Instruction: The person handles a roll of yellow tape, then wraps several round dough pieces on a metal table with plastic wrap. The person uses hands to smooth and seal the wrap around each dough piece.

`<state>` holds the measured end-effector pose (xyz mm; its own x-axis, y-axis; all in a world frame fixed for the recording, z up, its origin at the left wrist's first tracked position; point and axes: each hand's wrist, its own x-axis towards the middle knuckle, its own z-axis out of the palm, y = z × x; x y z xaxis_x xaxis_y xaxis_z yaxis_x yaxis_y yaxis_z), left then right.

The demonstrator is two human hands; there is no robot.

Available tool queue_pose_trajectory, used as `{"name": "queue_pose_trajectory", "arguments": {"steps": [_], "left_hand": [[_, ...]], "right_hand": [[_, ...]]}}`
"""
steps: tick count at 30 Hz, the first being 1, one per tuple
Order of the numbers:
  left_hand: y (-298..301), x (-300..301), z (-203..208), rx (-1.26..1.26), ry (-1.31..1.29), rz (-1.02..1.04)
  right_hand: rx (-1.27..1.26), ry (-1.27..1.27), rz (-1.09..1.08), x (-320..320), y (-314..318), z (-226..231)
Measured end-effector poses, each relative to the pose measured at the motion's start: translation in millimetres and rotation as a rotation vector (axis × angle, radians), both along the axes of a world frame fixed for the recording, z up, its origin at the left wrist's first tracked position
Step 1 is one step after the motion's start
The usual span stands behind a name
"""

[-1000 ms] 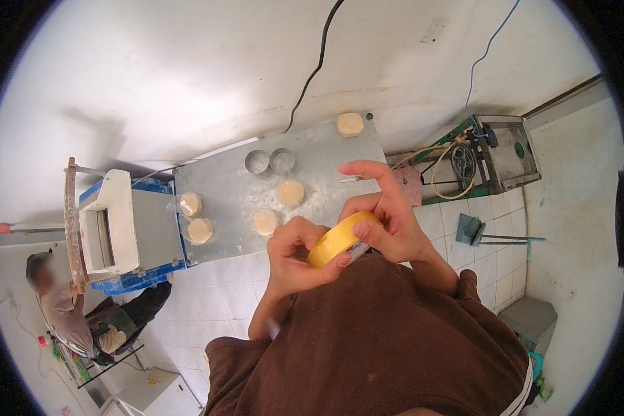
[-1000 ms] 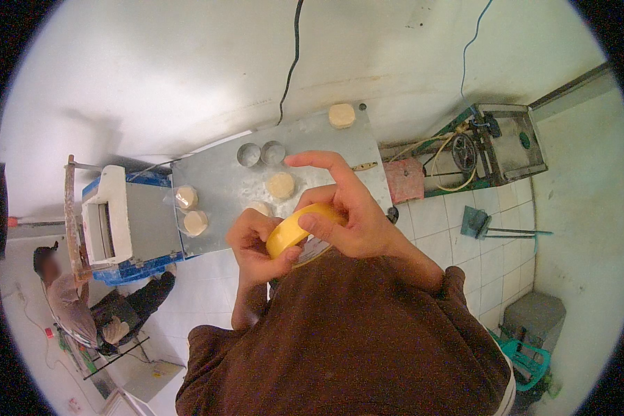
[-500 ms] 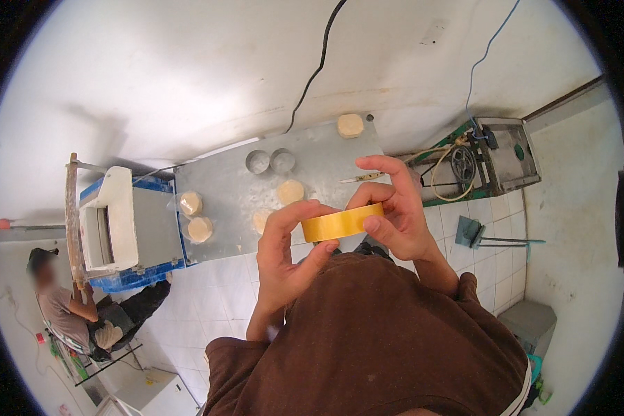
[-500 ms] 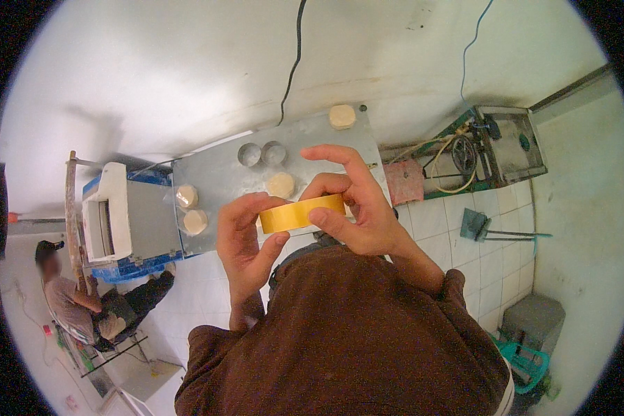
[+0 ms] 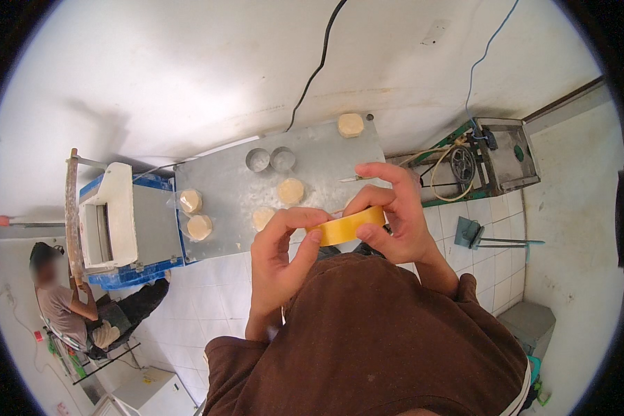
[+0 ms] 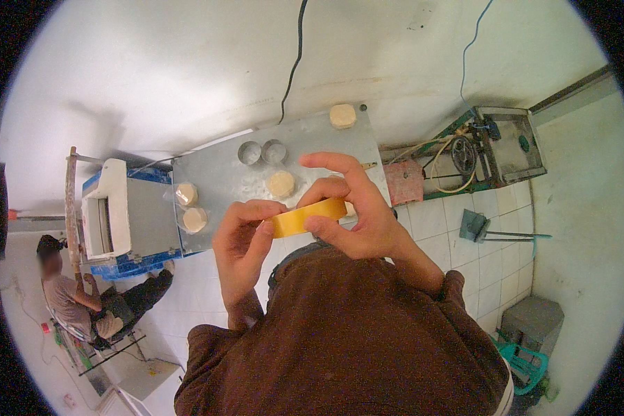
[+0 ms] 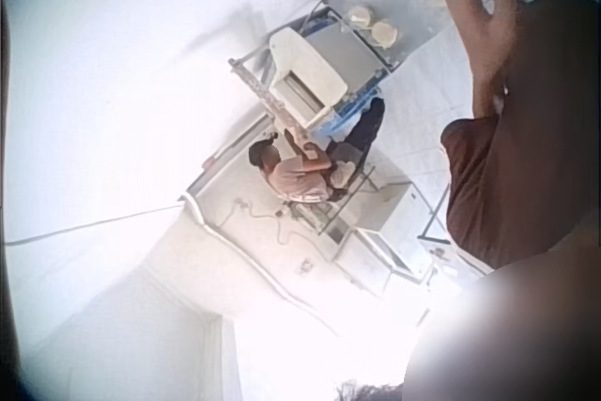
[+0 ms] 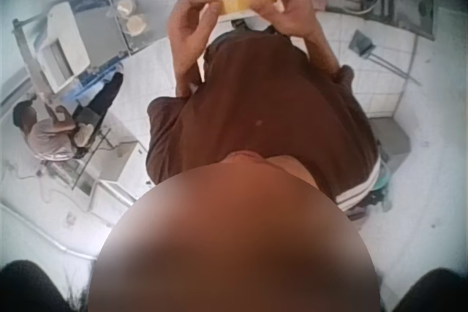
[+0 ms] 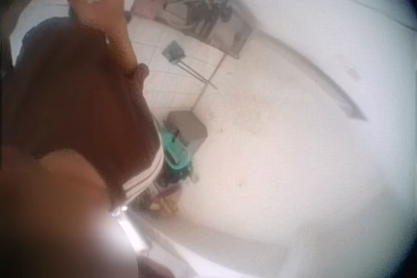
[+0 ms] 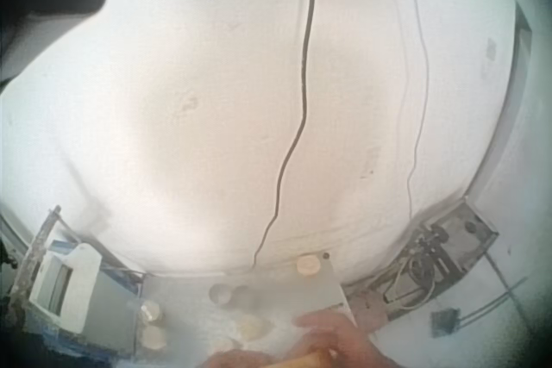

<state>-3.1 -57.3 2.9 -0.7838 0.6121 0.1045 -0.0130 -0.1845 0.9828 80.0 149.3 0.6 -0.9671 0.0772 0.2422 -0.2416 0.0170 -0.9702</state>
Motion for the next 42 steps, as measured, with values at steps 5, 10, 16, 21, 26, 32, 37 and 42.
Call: {"name": "queue_pose_trajectory", "arguments": {"steps": [5, 10, 16, 21, 26, 32, 37, 42], "left_hand": [[0.7, 2.2, 0.7, -0.011, -0.037, -0.012], [2.0, 9.1, -1.8, 0.017, -0.115, 0.018], [-1.6, 10.9, -10.5, 0.062, -0.116, 0.035], [-5.4, 3.6, -27.4, 0.299, -0.196, -0.006], [-9.5, -0.4, -39.2, 0.493, -0.376, -0.047], [-3.3, -3.9, -42.9, 0.614, -0.488, -0.125], [6.7, 0.9, -34.8, 0.422, -0.261, 0.002], [10.7, -0.7, -31.9, 0.285, 0.07, 0.017]], "right_hand": [[0.066, 0.024, 0.007, 1.4, -0.8, 0.8], [0.113, 0.056, 0.014, 3.9, -0.5, -0.3], [0.129, 0.079, 0.036, 3.8, -0.6, 1.9], [0.073, 0.022, 0.053, 3.9, 4.8, 4.3], [0.003, 0.107, 0.074, 6.1, 5.6, 4.5], [0.039, 0.077, 0.119, 11.0, 6.2, 11.2], [-0.021, 0.055, 0.083, 13.6, -0.1, 12.7], [-0.015, 0.007, 0.09, 14.1, -4.0, 15.5]]}}
